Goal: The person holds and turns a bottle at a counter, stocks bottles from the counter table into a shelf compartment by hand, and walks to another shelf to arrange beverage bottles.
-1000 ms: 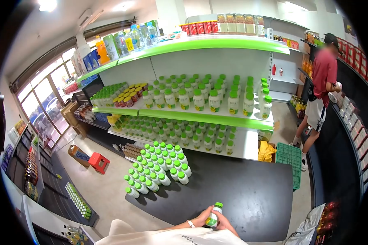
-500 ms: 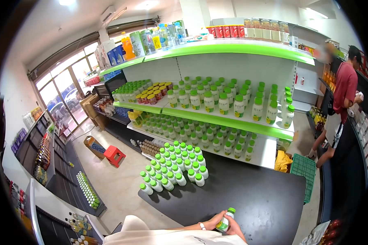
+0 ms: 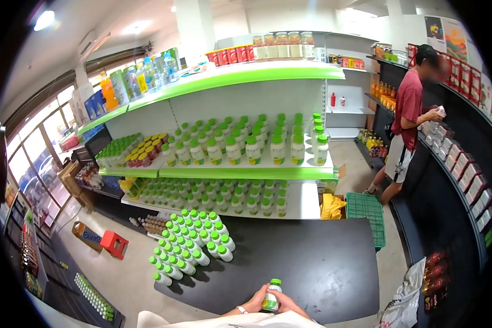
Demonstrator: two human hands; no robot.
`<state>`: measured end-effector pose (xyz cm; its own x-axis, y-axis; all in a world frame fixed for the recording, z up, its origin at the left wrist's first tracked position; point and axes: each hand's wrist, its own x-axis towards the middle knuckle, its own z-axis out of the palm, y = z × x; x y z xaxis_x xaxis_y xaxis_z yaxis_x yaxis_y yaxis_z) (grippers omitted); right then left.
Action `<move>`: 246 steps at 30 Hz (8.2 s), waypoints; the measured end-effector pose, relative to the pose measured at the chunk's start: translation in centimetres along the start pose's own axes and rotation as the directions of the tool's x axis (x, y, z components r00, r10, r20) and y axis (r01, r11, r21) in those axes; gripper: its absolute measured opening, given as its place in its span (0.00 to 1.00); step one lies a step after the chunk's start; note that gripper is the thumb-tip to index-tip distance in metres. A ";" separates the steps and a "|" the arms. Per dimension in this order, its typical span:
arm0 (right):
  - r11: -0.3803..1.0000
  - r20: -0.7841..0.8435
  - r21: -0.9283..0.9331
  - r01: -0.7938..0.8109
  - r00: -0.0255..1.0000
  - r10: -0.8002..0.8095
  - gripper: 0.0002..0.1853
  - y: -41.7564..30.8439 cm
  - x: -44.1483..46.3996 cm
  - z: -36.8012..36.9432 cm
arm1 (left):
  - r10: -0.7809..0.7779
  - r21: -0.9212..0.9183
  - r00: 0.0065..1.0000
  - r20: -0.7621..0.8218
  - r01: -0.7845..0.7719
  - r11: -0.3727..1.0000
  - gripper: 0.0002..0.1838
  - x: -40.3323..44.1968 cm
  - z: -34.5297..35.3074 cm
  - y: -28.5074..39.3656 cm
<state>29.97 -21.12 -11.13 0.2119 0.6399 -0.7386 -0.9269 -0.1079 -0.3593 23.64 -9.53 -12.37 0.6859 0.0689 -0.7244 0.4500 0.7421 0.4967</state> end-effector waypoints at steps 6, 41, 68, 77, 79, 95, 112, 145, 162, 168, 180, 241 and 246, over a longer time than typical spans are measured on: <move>0.998 -0.019 -0.049 -0.024 1.000 0.024 0.24 -0.1 -1.6 1.0 | -0.030 -0.006 0.999 -0.013 0.030 1.000 0.25 1.4 -1.5 -1.1; 0.999 0.004 0.025 -0.034 0.999 0.034 0.24 0.0 -0.7 0.1 | 0.053 0.165 0.997 -0.057 -0.043 0.985 0.30 2.1 -1.3 -1.4; 0.999 0.051 0.000 -0.033 0.998 0.033 0.23 -0.1 -0.3 -0.2 | -0.002 0.159 0.999 -0.041 0.008 0.987 0.26 1.9 -0.9 -0.9; 1.000 0.017 0.010 -0.009 1.000 0.009 0.23 -0.1 -0.1 -0.2 | 0.016 0.194 0.999 -0.045 -0.007 0.981 0.26 1.8 -0.8 -0.8; 1.000 0.026 0.013 -0.014 1.000 0.014 0.23 -0.2 -0.2 -0.2 | 0.009 0.188 0.998 -0.058 0.003 0.982 0.26 1.6 -0.5 -0.6; 0.999 -0.012 0.018 -0.030 0.999 0.030 0.23 -0.6 -0.8 0.4 | 0.066 0.213 0.995 -0.073 -0.050 0.976 0.30 -0.1 0.6 0.1; 0.999 0.034 0.033 -0.020 0.999 0.019 0.22 -0.1 -0.5 0.0 | 0.094 0.206 0.992 -0.080 -0.076 0.976 0.29 1.4 -0.7 -1.1; 0.991 -0.004 0.058 -0.116 0.993 0.117 0.21 0.0 -0.4 -0.3 | 0.041 0.188 0.993 -0.108 -0.020 0.982 0.28 1.2 -0.1 -0.9; 0.790 0.243 -0.208 0.576 0.813 -0.529 0.28 -6.0 -11.5 8.4 | 0.354 -0.282 0.893 0.278 -0.277 0.919 0.33 -4.3 4.7 9.3; 0.350 0.106 -0.594 0.724 0.502 -0.858 0.31 -5.0 -11.0 9.1 | 0.533 -0.639 0.751 0.390 -0.195 0.744 0.36 -8.6 8.3 10.5; 0.445 0.215 -0.358 0.821 0.536 -0.816 0.40 -6.6 -11.5 10.5 | 0.632 0.029 0.750 0.194 -0.649 0.761 0.27 -7.0 7.9 10.6; 0.268 -0.071 -0.892 0.364 0.472 -0.879 0.36 7.3 8.9 1.0 | -0.330 -0.784 0.884 -0.333 -0.065 0.617 0.08 -9.8 -20.6 -1.8; 0.311 -0.156 -0.910 0.275 0.467 -0.870 0.40 8.4 6.5 1.4 | -0.290 -0.823 0.952 -0.101 0.084 0.561 0.05 -6.4 -23.8 -4.7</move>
<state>23.17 -16.83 -18.18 0.9539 0.2743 -0.1214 0.0520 -0.5498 -0.8337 3.48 2.43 -21.44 0.4650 -0.0825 -0.8815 -0.1606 0.9713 -0.1756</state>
